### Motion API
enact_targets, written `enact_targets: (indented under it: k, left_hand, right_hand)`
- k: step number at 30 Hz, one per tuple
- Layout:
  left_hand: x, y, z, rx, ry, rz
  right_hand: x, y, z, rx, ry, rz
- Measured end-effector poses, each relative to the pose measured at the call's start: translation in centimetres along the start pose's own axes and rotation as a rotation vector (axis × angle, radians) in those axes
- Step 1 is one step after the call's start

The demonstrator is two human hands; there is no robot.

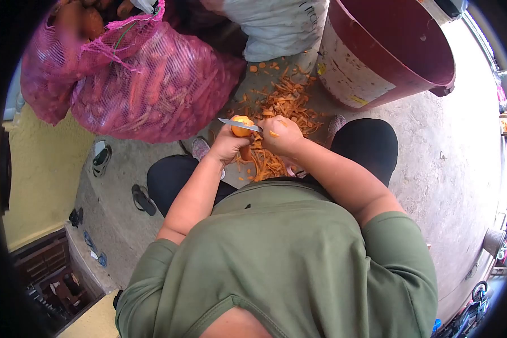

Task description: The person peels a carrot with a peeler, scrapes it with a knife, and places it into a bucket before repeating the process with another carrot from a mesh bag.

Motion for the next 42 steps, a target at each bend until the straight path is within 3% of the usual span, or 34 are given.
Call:
enact_targets:
  k: [4,7,8,10,13,15,17,19,21,24,26,28,29,30,31,32,34,36,37,38,39,42]
  left_hand:
    - [0.1,0.2,0.1,0.045,0.067,0.035]
    - [-1.2,-1.2,4.1,0.283,0.106,0.065]
    - [-1.8,-1.5,5.4,0.368,0.124,0.088]
    - [-0.9,-1.2,4.2,0.271,0.014,-0.025]
    - [1.2,0.4,2.2,0.107,-0.092,-0.282]
    - [0.7,2.0,2.5,-0.003,-0.078,-0.467]
    - [-5.5,4.5,7.6,0.207,-0.043,-0.194]
    - [-15.2,3.6,14.2,0.43,-0.312,0.157]
    - [-21.8,0.8,18.1,0.576,-0.461,0.323]
    - [-25.5,-3.3,20.3,0.73,0.01,0.526]
    - [-25.0,-4.1,19.2,0.693,0.682,0.598]
    - [-25.9,-4.1,16.5,0.515,1.253,0.705]
    - [-27.7,-2.9,13.9,0.264,1.39,0.775]
    - [-30.2,-2.3,11.6,0.04,1.477,0.871]
    - [-32.8,-2.1,9.4,-0.126,1.369,0.756]
    - [-35.7,-1.8,6.8,-0.308,1.414,0.777]
    - [-42.0,-2.7,1.6,-0.751,1.594,0.931]
    - [-46.5,-5.1,-1.3,-1.006,1.723,1.074]
    - [-47.9,-6.6,-2.1,-1.254,1.859,1.006]
    - [-48.6,-7.8,-4.2,-1.427,1.775,0.855]
    - [-49.5,-7.3,-7.3,-1.518,1.805,0.687]
    - [-49.2,-7.1,-9.6,-1.49,1.783,0.443]
  right_hand:
    - [-0.7,0.7,0.5,-0.03,-0.047,-0.032]
    - [-9.6,2.4,5.7,0.273,-0.199,0.238]
    - [-10.8,2.8,8.0,0.374,-0.28,0.177]
    - [-11.6,2.3,10.4,0.572,-0.442,0.064]
    - [-8.4,2.5,8.9,0.461,-0.358,0.049]
    - [-8.9,1.9,9.0,0.406,-0.179,0.148]
    - [-9.1,1.4,9.2,0.384,-0.103,0.2]
    - [-9.5,1.1,8.2,0.38,-0.144,0.212]
    - [-11.5,1.5,8.6,0.331,-0.151,0.26]
    - [-12.6,1.5,7.9,0.269,-0.121,0.305]
    - [-12.1,1.2,6.9,0.247,-0.099,0.318]
    - [-11.5,1.0,5.9,0.242,-0.086,0.325]
    - [-11.6,1.2,6.2,0.257,-0.096,0.309]
    - [-11.8,1.4,6.8,0.274,-0.104,0.293]
    - [-11.8,1.7,7.1,0.288,-0.114,0.276]
    - [-11.8,1.7,6.9,0.273,-0.104,0.298]
    - [-11.7,1.5,6.5,0.24,-0.084,0.342]
    - [-11.9,1.8,7.2,0.277,-0.097,0.337]
    - [-12.1,1.9,7.7,0.295,-0.105,0.336]
    - [-12.3,2.1,8.1,0.305,-0.109,0.329]
    - [-12.5,2.3,8.6,0.317,-0.113,0.323]
    - [-12.7,2.4,9.0,0.34,-0.104,0.327]
Point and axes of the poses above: each hand's wrist, its own y-axis towards the middle knuckle, its own z-axis out of the palm, x = y × z, the point moved 9 cm from there along y, towards the middle knuckle, and after that the axes turned 8 degrees about -y, right-handed, at the moved point
